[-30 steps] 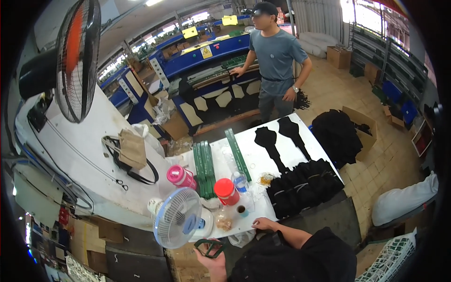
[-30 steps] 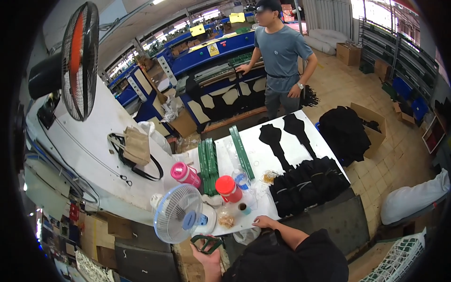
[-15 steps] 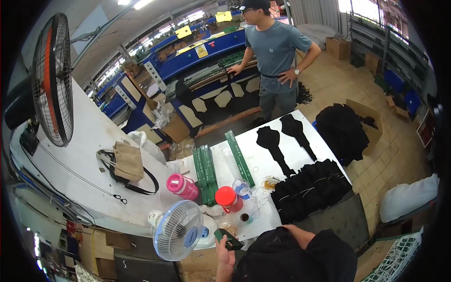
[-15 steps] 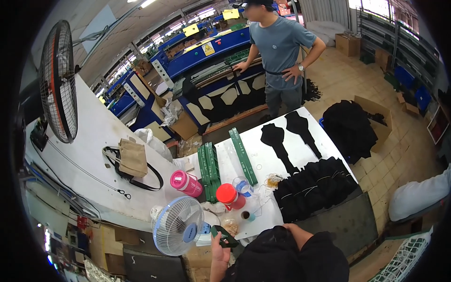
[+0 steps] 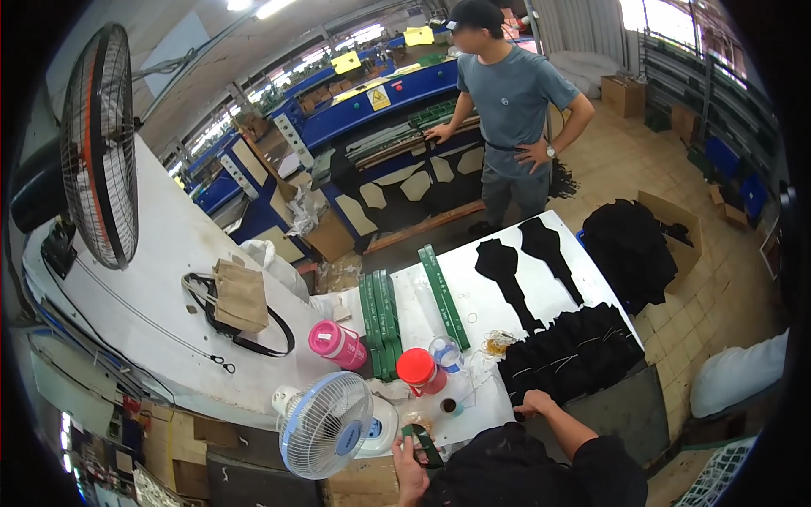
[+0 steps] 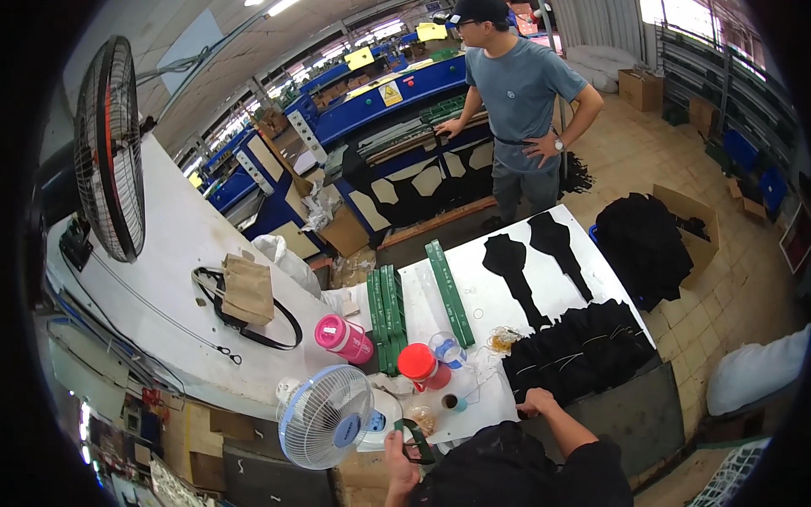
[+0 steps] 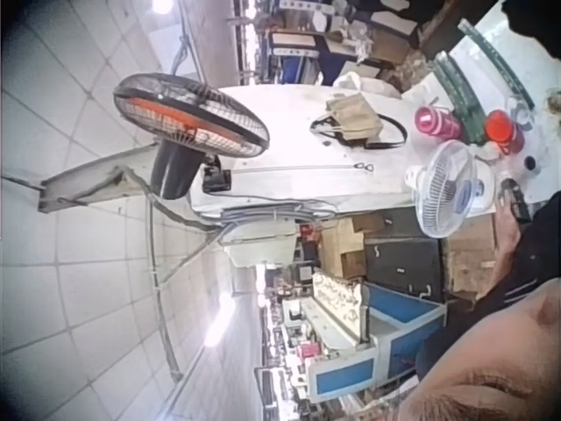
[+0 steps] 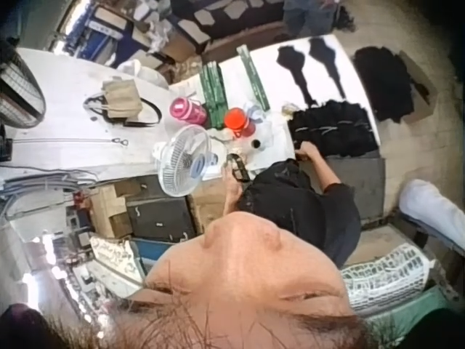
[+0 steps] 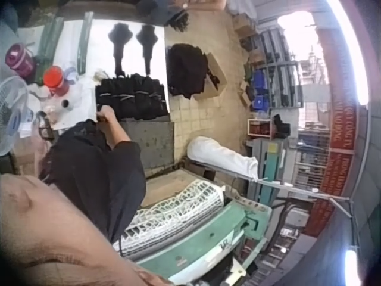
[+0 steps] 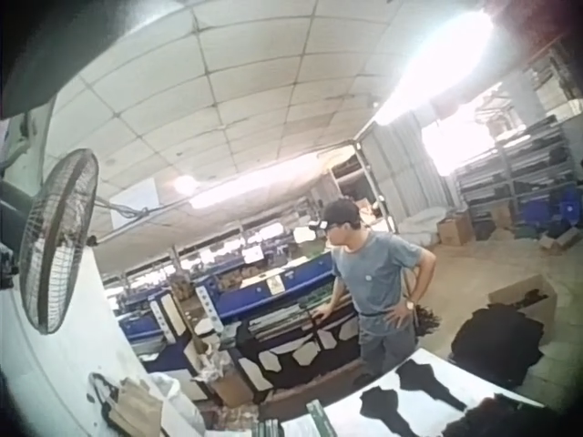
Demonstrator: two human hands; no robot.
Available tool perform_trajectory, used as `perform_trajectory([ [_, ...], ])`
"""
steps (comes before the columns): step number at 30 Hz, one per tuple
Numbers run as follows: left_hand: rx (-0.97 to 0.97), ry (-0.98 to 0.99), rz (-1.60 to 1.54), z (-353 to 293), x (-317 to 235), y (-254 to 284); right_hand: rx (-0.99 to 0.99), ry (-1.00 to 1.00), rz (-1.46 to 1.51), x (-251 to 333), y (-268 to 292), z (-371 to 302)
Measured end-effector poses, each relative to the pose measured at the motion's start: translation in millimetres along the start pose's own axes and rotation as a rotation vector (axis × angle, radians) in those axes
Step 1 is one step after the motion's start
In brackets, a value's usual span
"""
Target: Cutting and organizing shoe upper components at a workstation using a die-cutting machine.
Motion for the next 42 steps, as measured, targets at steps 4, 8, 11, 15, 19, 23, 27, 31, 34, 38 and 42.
perform_trajectory([
  [4,-0.014,-0.061,0.039,-4.3,-19.5,-11.0,-0.17,0.006,0.125,-33.2,-13.8,-5.6],
  [8,0.016,-0.145,0.079,10.1,-33.1,-6.9,-0.247,0.023,0.347,-37.0,-27.0,-13.3],
  [11,0.157,-0.224,0.131,12.4,-33.5,-3.2,-0.286,0.007,0.322,-32.5,-23.0,-20.0],
  [15,0.246,-0.172,0.211,-7.9,-48.9,11.6,-0.311,0.088,0.295,-7.3,-26.5,-37.2],
  [19,0.478,-0.222,0.332,-32.6,-37.3,28.2,-0.26,-0.048,0.604,-6.2,-3.1,-28.5],
  [23,0.368,-0.214,0.304,-37.8,-34.4,24.0,-0.41,-0.184,0.372,-0.6,11.2,-9.0],
  [27,0.238,-0.293,0.492,-31.6,-24.3,16.8,-0.548,-0.215,0.27,-13.1,5.9,-0.9],
  [31,0.07,-0.497,1.164,32.7,43.0,86.6,-0.532,-0.262,0.319,-5.9,0.6,6.2],
  [34,0.087,-0.103,1.584,59.7,117.9,155.2,-0.509,-0.3,0.294,-5.7,4.4,2.5],
  [38,0.296,0.259,1.671,44.2,151.5,228.7,-0.509,-0.291,0.29,4.5,13.2,5.0],
  [42,0.202,0.235,1.601,28.0,159.1,236.7,-0.531,-0.29,0.293,5.0,12.0,0.5],
])
Point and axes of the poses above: each hand's wrist, its own z-axis towards the middle knuckle, its own y-axis out of the back of the hand, x = y × z, the point moved 2 cm from there along z, towards the middle knuckle, and after that the axes turned 13 degrees about -x, right-handed, at the moved point
